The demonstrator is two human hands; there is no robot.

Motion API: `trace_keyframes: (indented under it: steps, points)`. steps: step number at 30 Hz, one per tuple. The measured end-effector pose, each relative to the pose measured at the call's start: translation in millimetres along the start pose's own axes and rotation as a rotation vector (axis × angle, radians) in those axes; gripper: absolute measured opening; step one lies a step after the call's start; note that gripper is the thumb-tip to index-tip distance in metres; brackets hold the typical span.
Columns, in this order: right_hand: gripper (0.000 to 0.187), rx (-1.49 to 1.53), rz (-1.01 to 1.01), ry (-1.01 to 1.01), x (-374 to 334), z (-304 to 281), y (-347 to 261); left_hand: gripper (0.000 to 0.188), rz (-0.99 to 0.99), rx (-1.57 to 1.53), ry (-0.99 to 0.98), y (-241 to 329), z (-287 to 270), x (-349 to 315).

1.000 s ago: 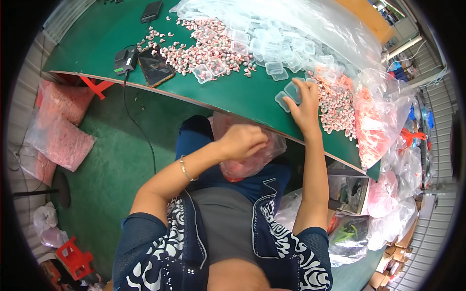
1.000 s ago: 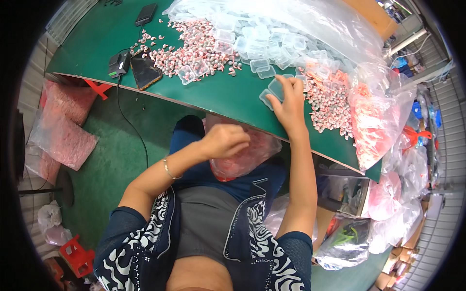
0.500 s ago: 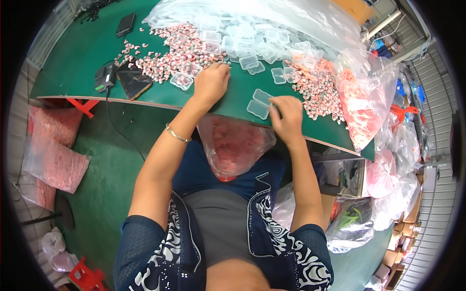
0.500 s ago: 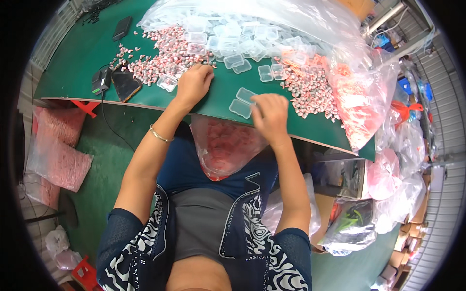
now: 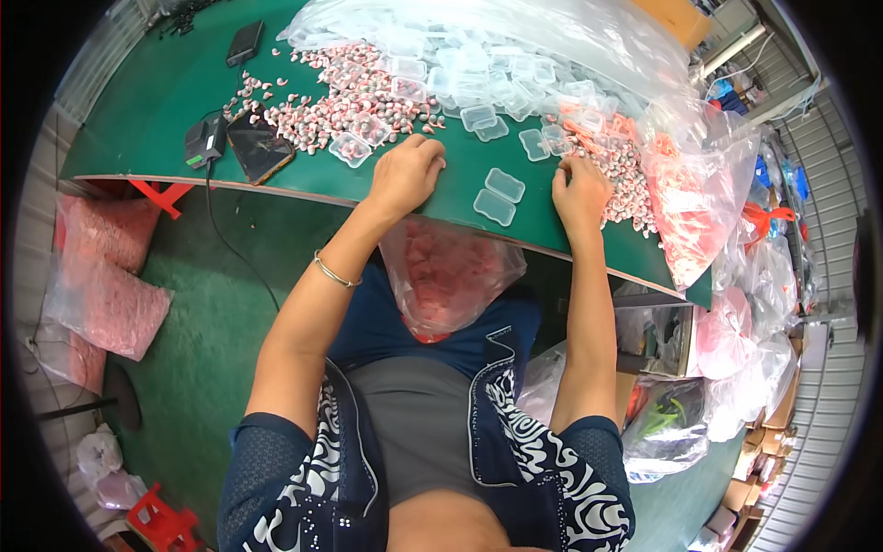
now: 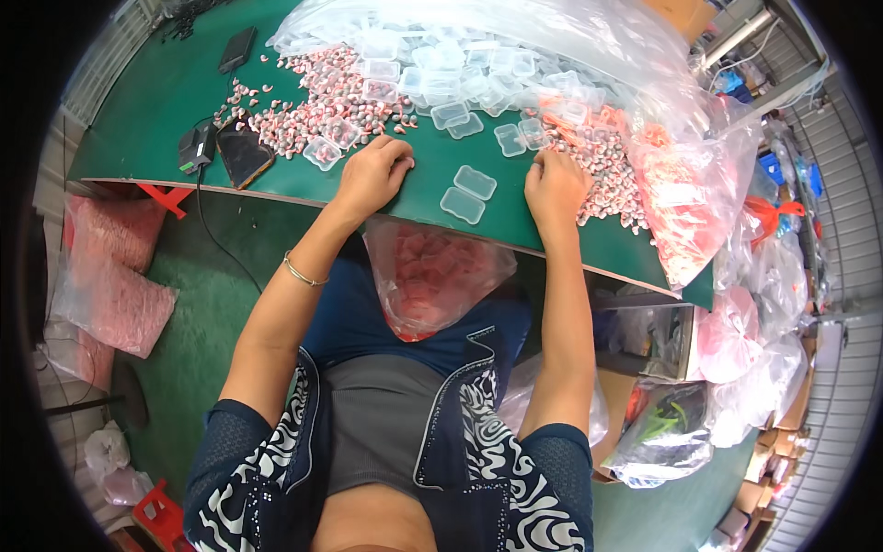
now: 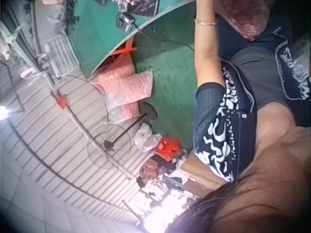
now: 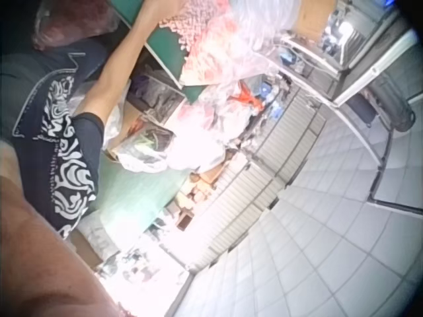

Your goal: Sorting small plastic components and placing them into small clear plastic boxes.

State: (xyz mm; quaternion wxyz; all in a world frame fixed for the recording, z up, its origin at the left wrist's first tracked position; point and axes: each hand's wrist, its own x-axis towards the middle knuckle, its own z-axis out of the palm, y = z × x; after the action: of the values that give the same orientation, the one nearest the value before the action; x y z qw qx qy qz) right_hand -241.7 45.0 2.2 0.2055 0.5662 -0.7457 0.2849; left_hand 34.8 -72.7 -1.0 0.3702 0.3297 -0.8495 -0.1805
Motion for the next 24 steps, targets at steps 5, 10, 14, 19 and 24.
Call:
trace_keyframes:
  steps: [5, 10, 14, 19, 24]
  points:
    - [0.009, 0.627, 0.093, -0.084, -29.8, -40.0, -58.0, 0.011, -0.01, -0.419, -0.08, 33.2, 4.5, -9.4]
    - [0.01, 0.555, 0.099, -0.102, -54.8, -38.2, -94.4, 0.01, 0.114, -0.294, -0.135, 50.4, 14.5, -16.4]
    - [0.01, 0.334, 0.009, -0.048, -60.0, -29.1, -98.9, 0.012, 0.081, -0.207, -0.167, 54.2, 14.6, -19.0]
    - [0.011, 0.183, -0.102, -0.037, -55.9, -35.3, -94.7, 0.016, 0.147, -0.202, -0.136, 50.8, 16.9, -21.5]
    - [0.01, 0.259, -0.033, 0.12, -11.4, -27.7, -32.6, 0.03, 0.154, -0.251, -0.155, 52.2, 10.3, -20.9]
